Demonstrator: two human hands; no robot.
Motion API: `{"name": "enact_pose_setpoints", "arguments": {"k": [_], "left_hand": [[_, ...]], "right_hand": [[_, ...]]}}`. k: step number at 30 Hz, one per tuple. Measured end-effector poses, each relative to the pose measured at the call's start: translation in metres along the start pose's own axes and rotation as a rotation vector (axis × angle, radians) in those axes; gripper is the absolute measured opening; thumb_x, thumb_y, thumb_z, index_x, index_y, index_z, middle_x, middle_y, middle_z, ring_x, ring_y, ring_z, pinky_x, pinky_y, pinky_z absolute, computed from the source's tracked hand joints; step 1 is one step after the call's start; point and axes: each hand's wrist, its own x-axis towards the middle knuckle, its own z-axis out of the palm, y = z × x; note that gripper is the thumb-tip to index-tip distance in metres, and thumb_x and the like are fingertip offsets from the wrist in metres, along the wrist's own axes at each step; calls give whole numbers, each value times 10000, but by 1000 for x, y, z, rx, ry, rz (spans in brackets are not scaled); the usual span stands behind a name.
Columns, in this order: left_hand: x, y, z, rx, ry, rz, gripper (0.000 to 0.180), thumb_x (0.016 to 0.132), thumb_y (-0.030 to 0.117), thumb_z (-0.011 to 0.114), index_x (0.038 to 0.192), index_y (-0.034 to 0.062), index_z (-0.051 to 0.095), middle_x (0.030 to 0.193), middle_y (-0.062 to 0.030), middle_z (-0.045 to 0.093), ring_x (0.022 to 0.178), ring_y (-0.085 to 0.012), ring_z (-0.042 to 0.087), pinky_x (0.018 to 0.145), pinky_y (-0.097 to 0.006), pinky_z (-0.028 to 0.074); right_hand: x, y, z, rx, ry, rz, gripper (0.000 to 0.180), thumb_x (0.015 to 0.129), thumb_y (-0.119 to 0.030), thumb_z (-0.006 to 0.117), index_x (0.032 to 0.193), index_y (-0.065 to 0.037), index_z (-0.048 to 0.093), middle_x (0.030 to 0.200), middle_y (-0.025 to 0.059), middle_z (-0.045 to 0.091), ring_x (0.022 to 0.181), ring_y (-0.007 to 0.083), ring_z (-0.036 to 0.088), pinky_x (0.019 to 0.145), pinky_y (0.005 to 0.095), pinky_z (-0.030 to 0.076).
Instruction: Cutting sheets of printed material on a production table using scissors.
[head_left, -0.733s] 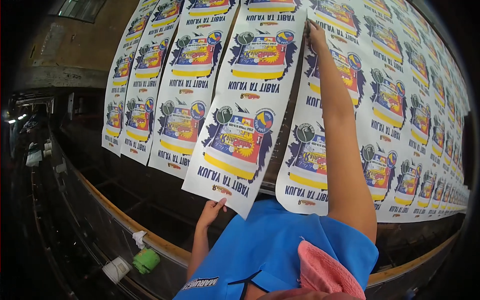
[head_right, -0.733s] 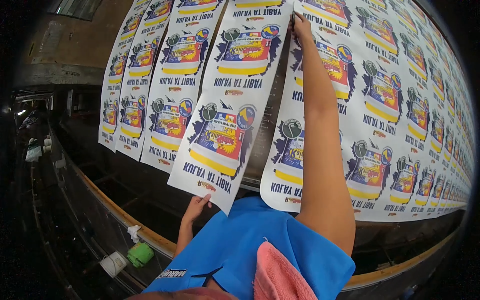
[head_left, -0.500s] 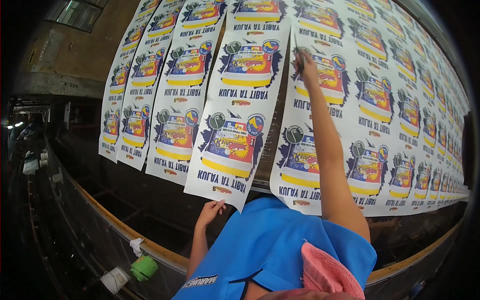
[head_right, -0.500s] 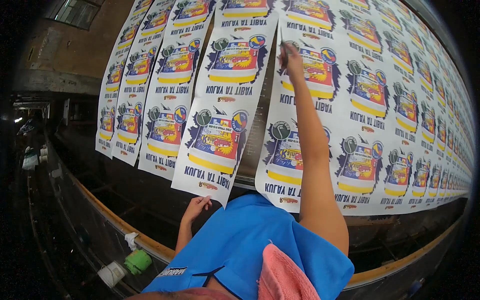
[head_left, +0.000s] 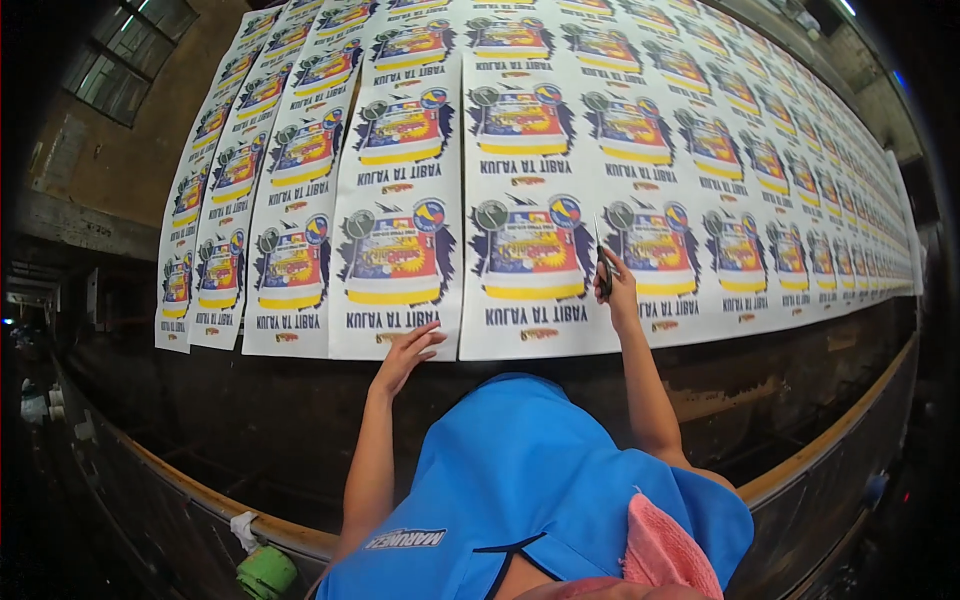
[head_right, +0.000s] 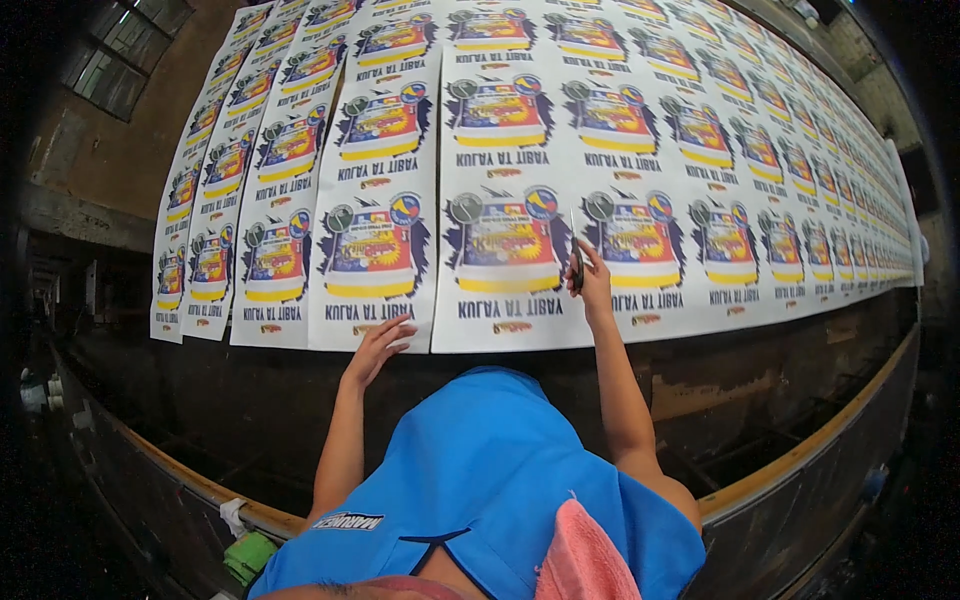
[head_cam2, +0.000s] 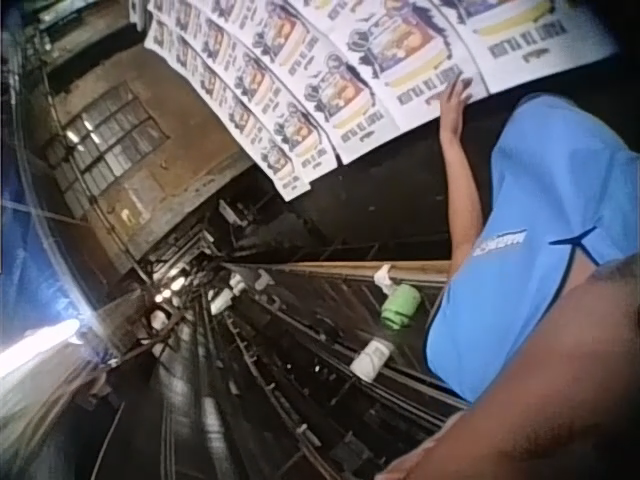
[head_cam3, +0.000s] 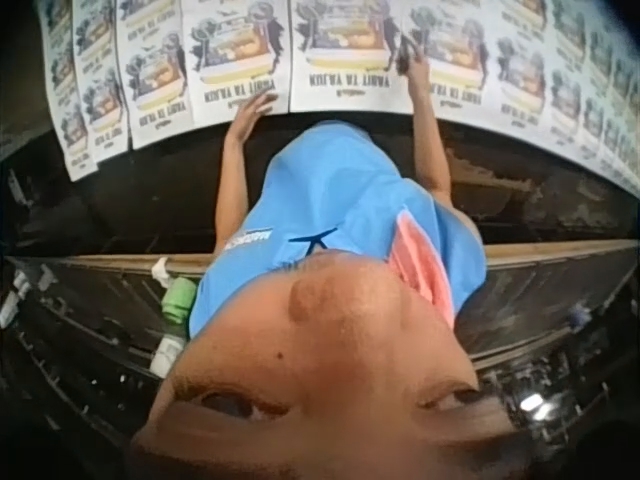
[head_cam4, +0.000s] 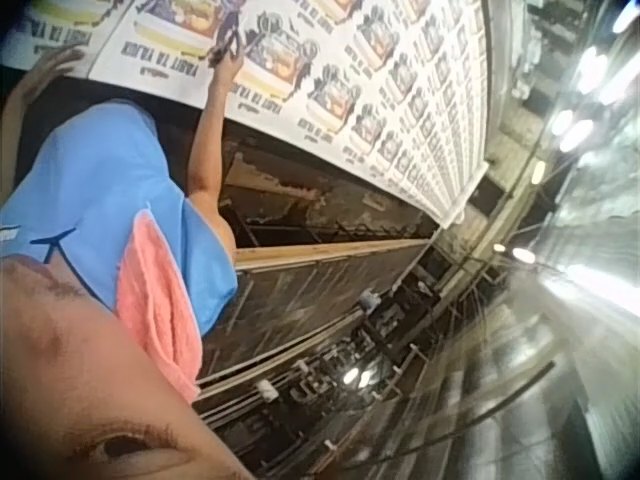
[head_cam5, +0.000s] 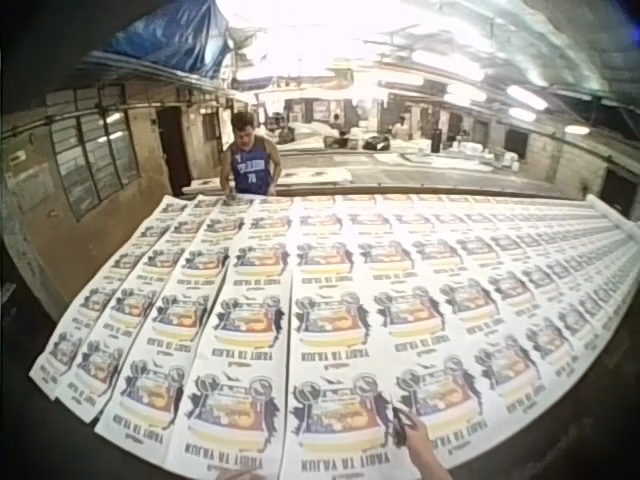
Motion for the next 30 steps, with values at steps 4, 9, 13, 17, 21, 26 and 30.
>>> {"name": "enact_pose_setpoints", "arguments": {"k": [4,9,13,17,21,26,30], "left_hand": [[14,-53,20,67,-56,-104,436,999,338,573,1367,106,568,1270,-70,637,1215,-173,554,1018,-378,421],[12,-145,34,-394,47,-134,445,989,387,569,1332,105,544,1325,-75,596,1216,-218,543,1002,-410,425],[13,-143,124,-290,-123,-254,522,969,486,575,1332,120,496,1289,-82,588,1172,-216,558,929,-389,484],[42,-132,172,-240,-55,-174,475,946,451,635,1258,106,541,1061,-60,666,991,-179,632,820,-347,514],[57,-124,172,-108,17,3,272,962,351,636,1076,106,609,781,8,667,736,-107,649,695,-293,519],[53,-113,167,98,-50,31,217,968,360,630,1006,147,633,765,27,645,729,-77,630,694,-264,496],[46,-105,176,105,14,84,260,973,347,631,917,94,648,709,21,635,663,-74,603,643,-234,480]], "right_hand": [[-101,22,-37,-51,-7,32,524,944,-254,679,1406,-83,499,706,19,613,518,84,556,434,220,398],[-218,54,-74,73,16,187,499,953,-266,662,1395,-105,497,719,17,618,530,88,562,447,223,417],[-270,73,-94,102,32,222,500,958,-323,649,1386,-131,475,715,25,617,534,110,574,452,247,434],[-274,65,-96,130,-16,285,516,983,-465,555,1376,-150,445,684,35,585,535,146,582,457,278,484],[-249,50,-85,50,-184,221,515,990,-476,537,1367,-136,454,707,42,573,550,142,573,470,285,496],[-215,39,-71,55,-152,123,530,984,-448,569,1399,-139,453,719,17,574,554,117,557,477,258,472],[-213,45,-70,37,-107,86,600,964,-359,643,1471,-131,416,706,-11,543,541,89,519,464,240,431]]}}
